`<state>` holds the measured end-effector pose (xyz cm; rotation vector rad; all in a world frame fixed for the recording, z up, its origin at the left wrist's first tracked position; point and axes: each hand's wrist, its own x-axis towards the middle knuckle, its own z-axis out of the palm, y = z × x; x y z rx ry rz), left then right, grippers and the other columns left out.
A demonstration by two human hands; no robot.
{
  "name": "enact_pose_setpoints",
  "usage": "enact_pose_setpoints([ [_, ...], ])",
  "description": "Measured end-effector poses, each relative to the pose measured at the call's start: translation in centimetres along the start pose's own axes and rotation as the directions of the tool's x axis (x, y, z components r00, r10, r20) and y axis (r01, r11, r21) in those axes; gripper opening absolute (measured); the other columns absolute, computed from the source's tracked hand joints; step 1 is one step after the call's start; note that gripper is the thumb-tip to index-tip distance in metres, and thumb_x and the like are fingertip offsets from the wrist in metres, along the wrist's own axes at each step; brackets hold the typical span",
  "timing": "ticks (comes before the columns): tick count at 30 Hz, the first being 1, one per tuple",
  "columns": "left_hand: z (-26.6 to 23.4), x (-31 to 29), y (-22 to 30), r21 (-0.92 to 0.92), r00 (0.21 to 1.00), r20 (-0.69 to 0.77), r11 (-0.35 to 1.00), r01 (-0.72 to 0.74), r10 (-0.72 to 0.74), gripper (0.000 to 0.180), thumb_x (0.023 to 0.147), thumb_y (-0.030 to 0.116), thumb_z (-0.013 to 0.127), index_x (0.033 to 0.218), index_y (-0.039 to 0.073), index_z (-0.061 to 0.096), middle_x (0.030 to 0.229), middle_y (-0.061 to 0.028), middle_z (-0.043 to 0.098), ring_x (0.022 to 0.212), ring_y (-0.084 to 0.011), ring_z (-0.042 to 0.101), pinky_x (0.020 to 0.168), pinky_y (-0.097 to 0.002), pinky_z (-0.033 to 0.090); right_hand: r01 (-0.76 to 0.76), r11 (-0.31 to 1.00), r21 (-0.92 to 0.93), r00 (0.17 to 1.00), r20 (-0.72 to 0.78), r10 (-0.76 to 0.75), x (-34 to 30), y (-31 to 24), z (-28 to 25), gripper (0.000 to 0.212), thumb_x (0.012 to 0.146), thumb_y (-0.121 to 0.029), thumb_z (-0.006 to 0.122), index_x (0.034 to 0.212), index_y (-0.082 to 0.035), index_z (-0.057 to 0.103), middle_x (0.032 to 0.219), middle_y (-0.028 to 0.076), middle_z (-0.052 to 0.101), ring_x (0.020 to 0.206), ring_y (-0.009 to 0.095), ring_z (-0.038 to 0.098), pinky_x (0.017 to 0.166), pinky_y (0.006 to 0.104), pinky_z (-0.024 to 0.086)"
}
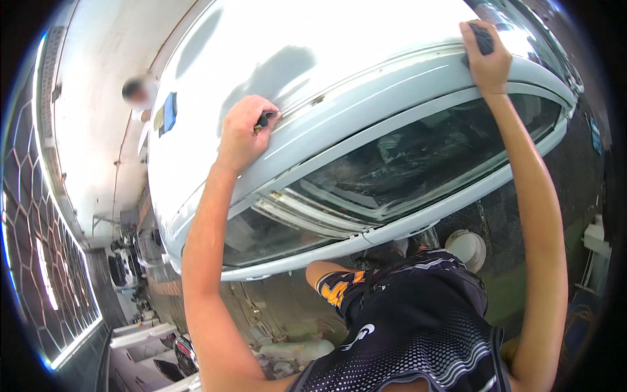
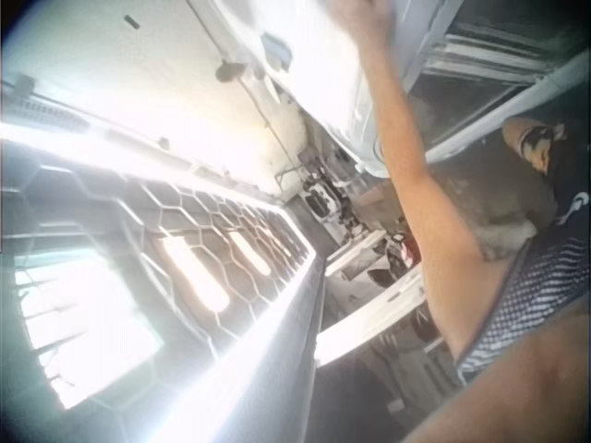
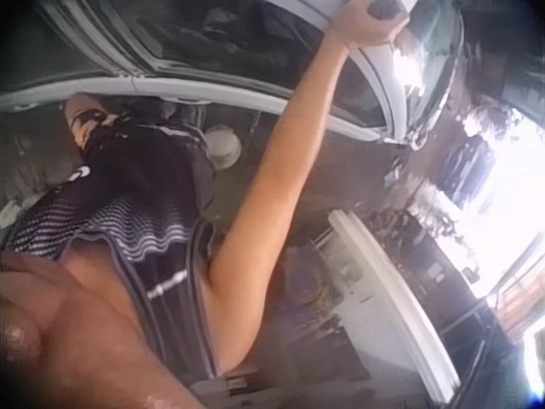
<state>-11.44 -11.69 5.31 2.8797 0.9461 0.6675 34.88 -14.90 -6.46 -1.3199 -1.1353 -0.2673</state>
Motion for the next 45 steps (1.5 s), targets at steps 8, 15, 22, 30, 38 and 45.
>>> enact_pose_setpoints([
  [8,5.2,9.6,5.1,-0.005,0.987,0.047,0.988,-0.151,0.151,0.015,0.081,-0.001,0.075,0.090,0.006,0.065,0.084,-0.0091,0.064,0.077,-0.0291,0.063,0.069,-0.0392,0.051,-0.086,0.996,0.019,0.986,-0.142,0.088,0.3,-0.7,-0.3,0.028,0.093,-0.031,0.081,0.105,-0.006,0.074,0.091,0.007,0.076,0.084,0.017,0.072,0.081,0.0314,0.055],
  [15,10.1,17.2,9.7,-0.004,0.962,0.095,0.966,-0.258,0.257,0.010,0.086,0.005,0.075,0.091,0.004,0.066,0.085,-0.0116,0.066,0.078,-0.0313,0.066,0.071,-0.0402,0.053,-0.195,0.966,0.173,0.911,-0.333,0.243,0.4,0.1,-0.1,0.037,0.092,-0.041,0.080,0.099,-0.005,0.071,0.092,0.011,0.071,0.086,0.031,0.070,0.080,0.0396,0.054],
  [22,17.4,26.6,14.5,0.041,0.967,0.097,0.969,-0.243,0.238,0.017,0.089,0.017,0.075,0.095,0.003,0.068,0.087,-0.0190,0.071,0.082,-0.0398,0.069,0.074,-0.0468,0.054,-0.299,0.927,0.227,0.878,-0.316,0.361,1.0,-0.3,-0.5,0.041,0.093,-0.044,0.077,0.099,-0.004,0.070,0.094,0.014,0.072,0.090,0.035,0.070,0.082,0.0425,0.054],
  [30,7.2,14.4,6.9,0.101,0.982,0.174,0.993,0.061,-0.078,0.026,0.090,0.025,0.078,0.097,0.002,0.067,0.090,-0.0184,0.071,0.087,-0.0397,0.069,0.077,-0.0461,0.053,-0.351,0.923,0.159,0.878,-0.286,0.383,1.7,-0.2,-0.1,0.038,0.091,-0.042,0.076,0.099,-0.005,0.072,0.094,0.016,0.074,0.089,0.037,0.072,0.082,0.0426,0.055],
  [38,5.0,1.4,15.5,-0.842,0.577,-0.018,0.324,0.432,-0.817,0.042,0.099,0.020,0.076,0.128,-0.006,0.061,0.113,-0.0114,0.069,0.091,-0.0175,0.070,0.077,-0.0287,0.057,-0.541,0.672,0.506,0.841,0.332,0.428,-3.4,-6.8,-6.3,0.015,0.095,-0.017,0.077,0.101,-0.003,0.076,0.085,0.002,0.069,0.078,0.009,0.063,0.073,0.0260,0.050],
  [45,12.6,-1.1,22.6,-0.906,0.695,0.087,0.233,0.352,-0.714,0.024,0.092,0.007,0.081,0.112,-0.002,0.071,0.100,-0.0053,0.073,0.090,-0.0100,0.063,0.084,-0.0259,0.051,-0.472,0.841,0.266,0.823,0.474,0.312,-16.5,-16.9,-11.0,0.039,0.092,-0.024,0.082,0.125,-0.005,0.074,0.100,0.005,0.070,0.091,0.013,0.065,0.083,0.0296,0.052],
])
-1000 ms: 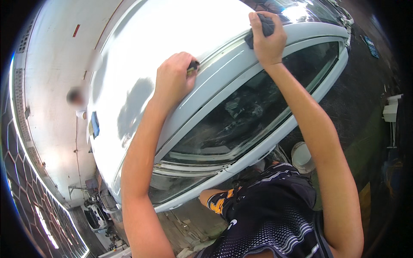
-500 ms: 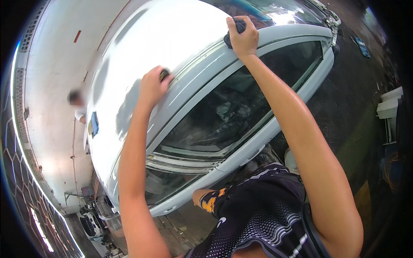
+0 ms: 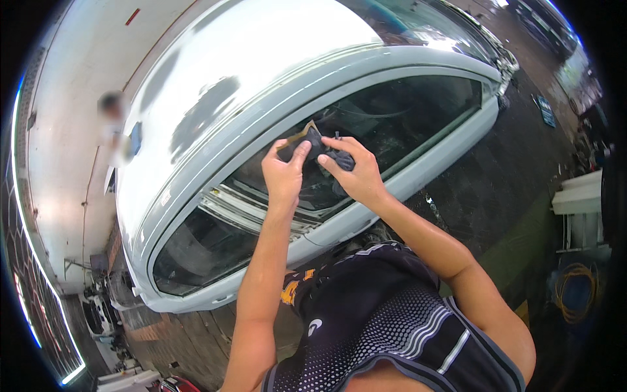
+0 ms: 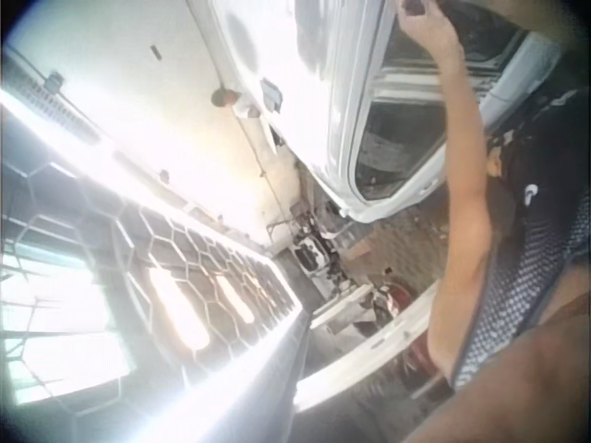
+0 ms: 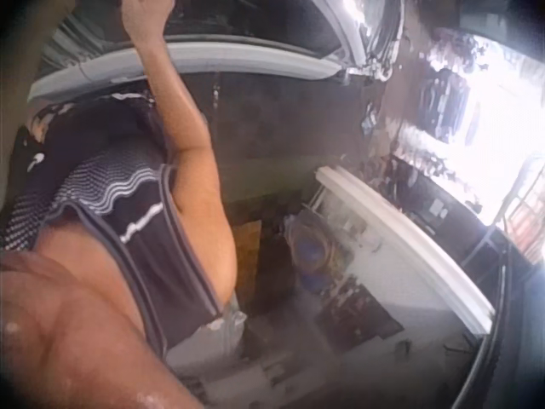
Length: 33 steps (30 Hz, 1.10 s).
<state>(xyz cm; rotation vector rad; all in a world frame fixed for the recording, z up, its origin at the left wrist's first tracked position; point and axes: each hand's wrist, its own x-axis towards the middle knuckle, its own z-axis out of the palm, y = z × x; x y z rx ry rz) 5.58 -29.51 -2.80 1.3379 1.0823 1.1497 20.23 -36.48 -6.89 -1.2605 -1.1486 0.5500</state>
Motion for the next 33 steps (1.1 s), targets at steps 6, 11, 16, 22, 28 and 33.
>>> enact_pose_setpoints([
  [6,1.2,-1.8,0.4,-0.072,0.966,0.217,0.984,0.163,-0.144,0.022,0.091,0.008,0.083,0.108,-0.002,0.075,0.101,-0.0053,0.075,0.091,-0.0105,0.065,0.086,-0.0281,0.052,-0.554,0.769,0.320,0.832,0.231,0.504,1.1,0.6,-4.3,0.034,0.091,-0.025,0.084,0.113,-0.001,0.074,0.090,0.003,0.069,0.076,0.012,0.065,0.072,0.0284,0.053],
  [11,1.2,-2.4,-0.6,-0.014,0.965,0.224,0.989,0.146,-0.140,0.026,0.090,0.009,0.084,0.110,-0.004,0.074,0.103,-0.0077,0.076,0.091,-0.0113,0.068,0.086,-0.0283,0.054,-0.656,0.676,0.336,0.755,0.274,0.596,-0.1,1.9,-7.9,0.027,0.090,-0.026,0.084,0.102,-0.004,0.073,0.087,0.003,0.069,0.075,0.011,0.065,0.070,0.0281,0.052],
  [16,1.2,-2.8,-2.3,0.005,0.947,0.243,0.976,0.217,-0.212,0.026,0.090,0.011,0.085,0.108,-0.005,0.075,0.101,-0.0076,0.077,0.088,-0.0117,0.069,0.083,-0.0287,0.056,-0.715,0.634,0.295,0.695,0.399,0.598,-2.2,2.4,-8.9,0.041,0.093,-0.031,0.083,0.119,-0.001,0.074,0.095,0.004,0.069,0.079,0.012,0.065,0.073,0.0281,0.054],
  [22,3.0,-3.2,-4.3,0.010,0.906,0.339,0.964,0.266,-0.253,0.039,0.094,0.022,0.083,0.120,-0.004,0.070,0.106,-0.0093,0.075,0.092,-0.0132,0.069,0.081,-0.0315,0.058,-0.687,0.645,0.336,0.727,0.330,0.602,-4.6,2.6,-8.4,0.037,0.086,-0.030,0.089,0.106,-0.002,0.073,0.096,0.002,0.069,0.080,0.009,0.064,0.069,0.0276,0.052],
  [28,5.1,-5.7,-4.4,-0.315,0.792,0.365,0.736,0.599,-0.489,0.058,0.102,0.052,0.065,0.129,0.001,0.061,0.113,-0.0109,0.072,0.104,-0.0220,0.069,0.084,-0.0389,0.059,0.268,0.790,-0.552,0.950,0.015,-0.311,-5.9,1.3,-7.5,0.022,0.070,-0.015,0.086,0.088,-0.015,0.073,0.094,0.004,0.065,0.085,0.028,0.067,0.070,0.0423,0.052],
  [33,5.8,-5.7,-5.7,-0.344,0.807,0.365,0.739,0.580,-0.463,0.033,0.100,0.018,0.073,0.125,-0.001,0.063,0.112,-0.0190,0.073,0.099,-0.0284,0.075,0.090,-0.0415,0.061,0.253,0.863,-0.436,0.962,0.210,-0.176,-8.7,1.3,-7.5,0.027,0.075,-0.025,0.089,0.095,-0.012,0.075,0.098,0.006,0.066,0.087,0.030,0.068,0.075,0.0424,0.054],
])
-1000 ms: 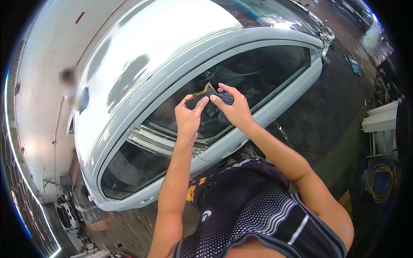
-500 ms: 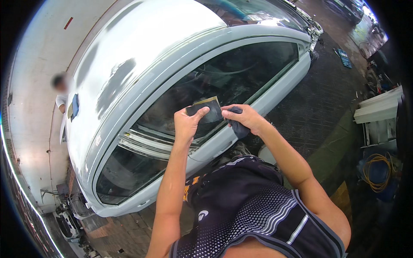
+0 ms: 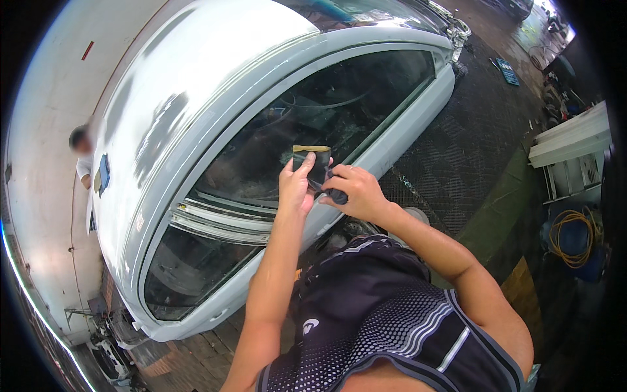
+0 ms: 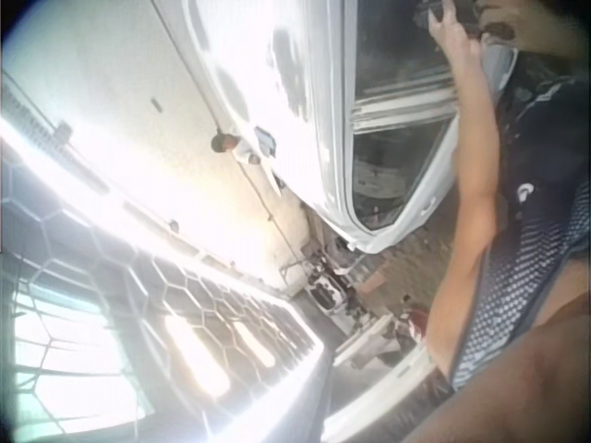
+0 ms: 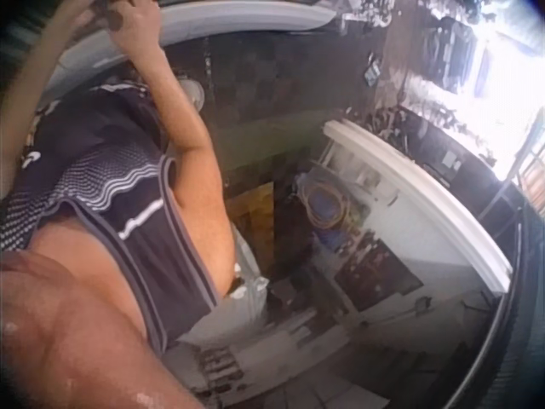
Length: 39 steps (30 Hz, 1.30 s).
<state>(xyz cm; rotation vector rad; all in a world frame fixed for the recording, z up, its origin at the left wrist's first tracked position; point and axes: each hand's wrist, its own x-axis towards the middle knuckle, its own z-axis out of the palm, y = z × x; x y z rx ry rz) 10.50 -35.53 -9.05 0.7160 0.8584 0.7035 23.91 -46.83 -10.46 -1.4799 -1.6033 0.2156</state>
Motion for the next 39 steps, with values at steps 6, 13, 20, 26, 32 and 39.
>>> enact_pose_setpoints([
  [6,-1.8,-1.6,1.5,0.672,0.961,0.195,0.686,-0.278,0.198,0.019,0.098,0.012,0.075,0.107,-0.003,0.068,0.096,-0.0072,0.073,0.084,-0.0112,0.065,0.075,-0.0288,0.053,-0.281,0.956,0.085,0.943,-0.161,0.291,1.0,0.1,-0.6,0.034,0.083,-0.032,0.088,0.108,-0.012,0.078,0.097,0.010,0.066,0.091,0.032,0.069,0.078,0.0417,0.056],
  [13,-2.0,-2.4,1.4,0.359,0.970,0.053,0.902,-0.241,0.238,0.013,0.098,0.012,0.075,0.107,0.002,0.071,0.093,-0.0006,0.070,0.085,-0.0072,0.060,0.078,-0.0257,0.048,-0.566,0.548,0.617,0.813,0.307,0.494,4.3,0.9,0.3,0.024,0.085,-0.018,0.086,0.099,-0.002,0.077,0.087,0.004,0.073,0.080,0.011,0.065,0.075,0.0309,0.052],
  [20,-4.7,-2.9,4.6,0.726,0.925,0.180,0.589,-0.355,0.335,0.010,0.095,0.009,0.077,0.099,0.002,0.071,0.090,0.0000,0.070,0.085,-0.0081,0.060,0.079,-0.0264,0.049,-0.623,0.438,0.648,0.779,0.470,0.414,6.8,-0.5,1.8,0.025,0.086,-0.020,0.086,0.103,-0.002,0.078,0.084,0.000,0.071,0.078,0.008,0.061,0.073,0.0280,0.051],
  [26,-3.4,-2.7,6.3,0.789,0.952,0.158,0.546,-0.281,0.262,0.023,0.089,0.019,0.087,0.093,0.002,0.072,0.087,0.0011,0.069,0.082,-0.0051,0.059,0.074,-0.0245,0.048,-0.473,0.701,0.535,0.880,0.321,0.349,7.6,0.9,2.3,0.023,0.087,-0.022,0.086,0.095,-0.003,0.076,0.081,0.002,0.071,0.076,0.008,0.062,0.071,0.0282,0.051],
  [32,-4.9,-0.9,3.9,0.824,0.884,0.154,0.437,-0.362,0.442,0.025,0.088,0.021,0.088,0.095,0.001,0.074,0.089,-0.0019,0.071,0.086,-0.0072,0.061,0.077,-0.0254,0.049,-0.373,0.792,0.483,0.927,0.147,0.346,7.7,0.6,3.9,0.020,0.087,-0.019,0.084,0.095,-0.003,0.076,0.079,0.005,0.072,0.073,0.010,0.064,0.071,0.0298,0.053],
  [39,-4.3,-1.2,4.0,0.957,0.819,0.169,0.106,-0.268,0.549,0.023,0.090,0.017,0.080,0.108,0.005,0.071,0.093,-0.0049,0.072,0.086,-0.0206,0.066,0.079,-0.0375,0.046,-0.553,0.690,0.468,0.825,0.193,0.530,8.8,-0.2,5.3,0.023,0.085,-0.028,0.083,0.096,-0.008,0.080,0.087,0.012,0.077,0.080,0.027,0.076,0.075,0.0360,0.057],
])
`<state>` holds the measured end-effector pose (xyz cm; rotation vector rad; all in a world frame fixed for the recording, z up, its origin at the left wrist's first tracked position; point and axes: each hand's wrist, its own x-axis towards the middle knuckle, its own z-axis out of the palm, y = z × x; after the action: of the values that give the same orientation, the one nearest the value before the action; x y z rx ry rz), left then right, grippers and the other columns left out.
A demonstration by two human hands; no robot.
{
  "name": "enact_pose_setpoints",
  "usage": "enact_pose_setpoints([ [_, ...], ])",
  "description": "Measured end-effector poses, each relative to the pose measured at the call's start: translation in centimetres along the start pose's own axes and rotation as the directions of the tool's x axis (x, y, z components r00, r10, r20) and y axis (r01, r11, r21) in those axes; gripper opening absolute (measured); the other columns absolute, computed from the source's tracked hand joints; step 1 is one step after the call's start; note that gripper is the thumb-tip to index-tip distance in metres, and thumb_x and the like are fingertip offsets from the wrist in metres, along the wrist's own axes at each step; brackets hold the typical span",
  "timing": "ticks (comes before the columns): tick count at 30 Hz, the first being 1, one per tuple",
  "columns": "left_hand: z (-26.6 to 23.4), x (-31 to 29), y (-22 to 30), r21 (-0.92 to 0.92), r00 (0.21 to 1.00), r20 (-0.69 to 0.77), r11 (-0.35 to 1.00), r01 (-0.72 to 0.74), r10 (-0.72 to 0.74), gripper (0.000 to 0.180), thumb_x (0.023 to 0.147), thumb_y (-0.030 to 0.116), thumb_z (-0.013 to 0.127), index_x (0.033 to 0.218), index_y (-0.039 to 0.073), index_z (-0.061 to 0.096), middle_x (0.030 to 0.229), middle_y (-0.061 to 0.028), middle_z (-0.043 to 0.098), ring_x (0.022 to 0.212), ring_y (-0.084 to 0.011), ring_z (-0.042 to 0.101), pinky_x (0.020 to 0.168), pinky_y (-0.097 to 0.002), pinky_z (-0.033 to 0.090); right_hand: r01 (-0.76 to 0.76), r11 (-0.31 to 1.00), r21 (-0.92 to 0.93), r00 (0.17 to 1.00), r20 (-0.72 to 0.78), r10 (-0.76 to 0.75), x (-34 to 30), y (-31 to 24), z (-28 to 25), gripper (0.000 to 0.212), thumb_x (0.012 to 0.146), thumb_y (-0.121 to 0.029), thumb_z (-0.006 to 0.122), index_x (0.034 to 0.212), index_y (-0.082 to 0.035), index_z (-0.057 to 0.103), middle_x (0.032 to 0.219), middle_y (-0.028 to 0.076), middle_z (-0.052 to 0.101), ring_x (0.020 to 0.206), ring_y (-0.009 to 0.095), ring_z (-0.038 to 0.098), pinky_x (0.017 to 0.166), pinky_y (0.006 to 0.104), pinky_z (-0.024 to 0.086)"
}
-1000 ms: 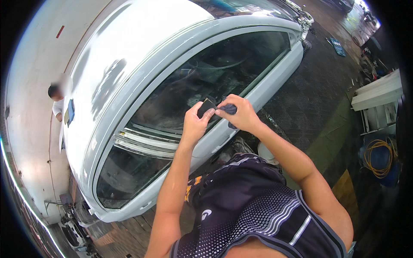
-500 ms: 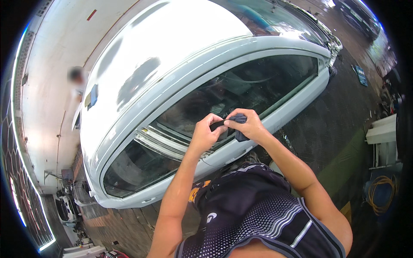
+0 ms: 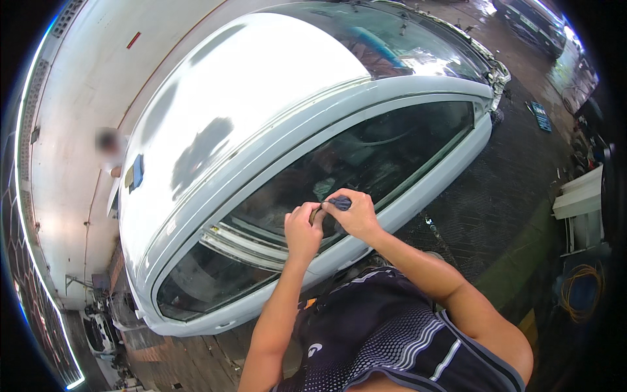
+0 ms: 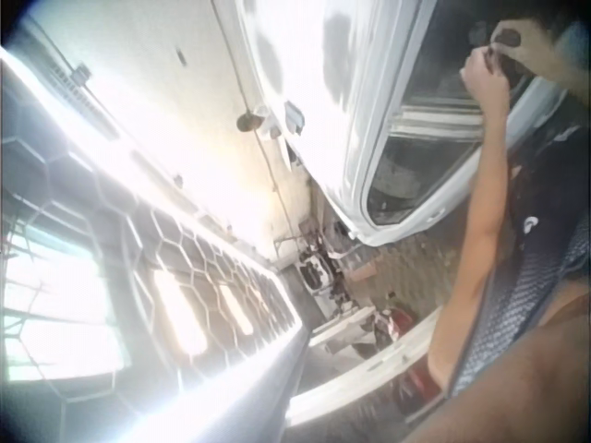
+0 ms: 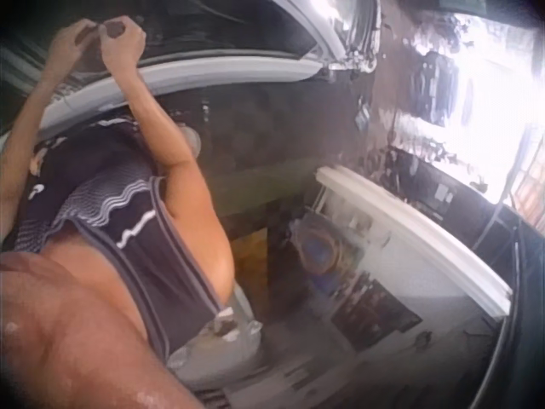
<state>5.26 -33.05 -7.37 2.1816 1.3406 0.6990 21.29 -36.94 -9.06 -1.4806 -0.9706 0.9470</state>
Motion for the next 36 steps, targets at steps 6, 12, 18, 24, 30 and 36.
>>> enact_pose_setpoints([
  [6,0.1,0.0,2.4,0.300,0.932,0.021,0.887,-0.352,0.362,0.035,0.081,0.018,0.082,0.113,0.008,0.070,0.097,-0.0048,0.069,0.096,-0.0263,0.062,0.084,-0.0402,0.041,-0.197,0.965,0.175,0.980,0.031,0.194,0.8,2.6,-0.5,0.023,0.084,-0.022,0.081,0.096,-0.002,0.080,0.085,0.013,0.078,0.077,0.018,0.073,0.073,0.0346,0.056],
  [12,-0.1,0.6,0.6,0.462,0.857,0.056,0.748,-0.477,0.512,0.027,0.081,0.014,0.079,0.107,0.008,0.071,0.095,-0.0036,0.066,0.094,-0.0240,0.061,0.084,-0.0401,0.041,-0.366,0.848,0.384,0.923,0.269,0.276,1.1,0.0,-2.3,0.016,0.084,-0.012,0.081,0.092,-0.001,0.075,0.080,0.006,0.072,0.068,0.013,0.066,0.062,0.0290,0.053],
  [18,-5.3,6.6,2.3,0.279,0.891,0.077,0.848,-0.451,0.448,0.017,0.087,0.012,0.077,0.104,0.010,0.075,0.098,-0.0054,0.070,0.089,-0.0269,0.065,0.081,-0.0400,0.044,-0.248,0.839,0.483,0.967,0.171,0.188,4.9,-2.5,-5.3,0.026,0.087,-0.021,0.084,0.101,-0.002,0.074,0.084,0.006,0.073,0.065,0.012,0.064,0.061,0.0278,0.051],
  [24,-15.6,17.3,0.6,0.279,0.969,0.063,0.928,-0.247,0.239,0.018,0.090,0.011,0.077,0.105,0.002,0.074,0.095,-0.0122,0.072,0.082,-0.0253,0.067,0.074,-0.0354,0.051,0.379,0.925,0.023,0.771,-0.560,-0.302,20.2,-3.2,-12.5,0.030,0.092,-0.029,0.082,0.102,-0.001,0.078,0.081,0.001,0.071,0.073,0.009,0.063,0.070,0.0263,0.049],
  [30,-13.8,21.8,-0.2,0.373,0.895,0.166,0.814,-0.445,0.414,0.014,0.088,0.010,0.076,0.101,0.003,0.075,0.088,-0.0123,0.070,0.079,-0.0290,0.066,0.073,-0.0399,0.051,0.431,0.785,-0.445,0.412,-0.677,-0.610,28.6,-1.0,-14.2,0.028,0.087,-0.038,0.082,0.095,-0.011,0.076,0.097,0.010,0.077,0.091,0.033,0.074,0.082,0.0401,0.057],
  [36,-13.3,21.1,-1.0,0.480,0.871,0.150,0.736,-0.478,0.467,0.008,0.086,0.011,0.077,0.091,0.007,0.072,0.085,-0.0084,0.067,0.085,-0.0304,0.064,0.077,-0.0425,0.050,0.459,0.748,-0.480,0.361,-0.669,-0.650,28.4,-0.6,-13.3,0.027,0.088,-0.036,0.082,0.095,-0.011,0.076,0.096,0.009,0.076,0.091,0.034,0.073,0.080,0.0404,0.057],
])
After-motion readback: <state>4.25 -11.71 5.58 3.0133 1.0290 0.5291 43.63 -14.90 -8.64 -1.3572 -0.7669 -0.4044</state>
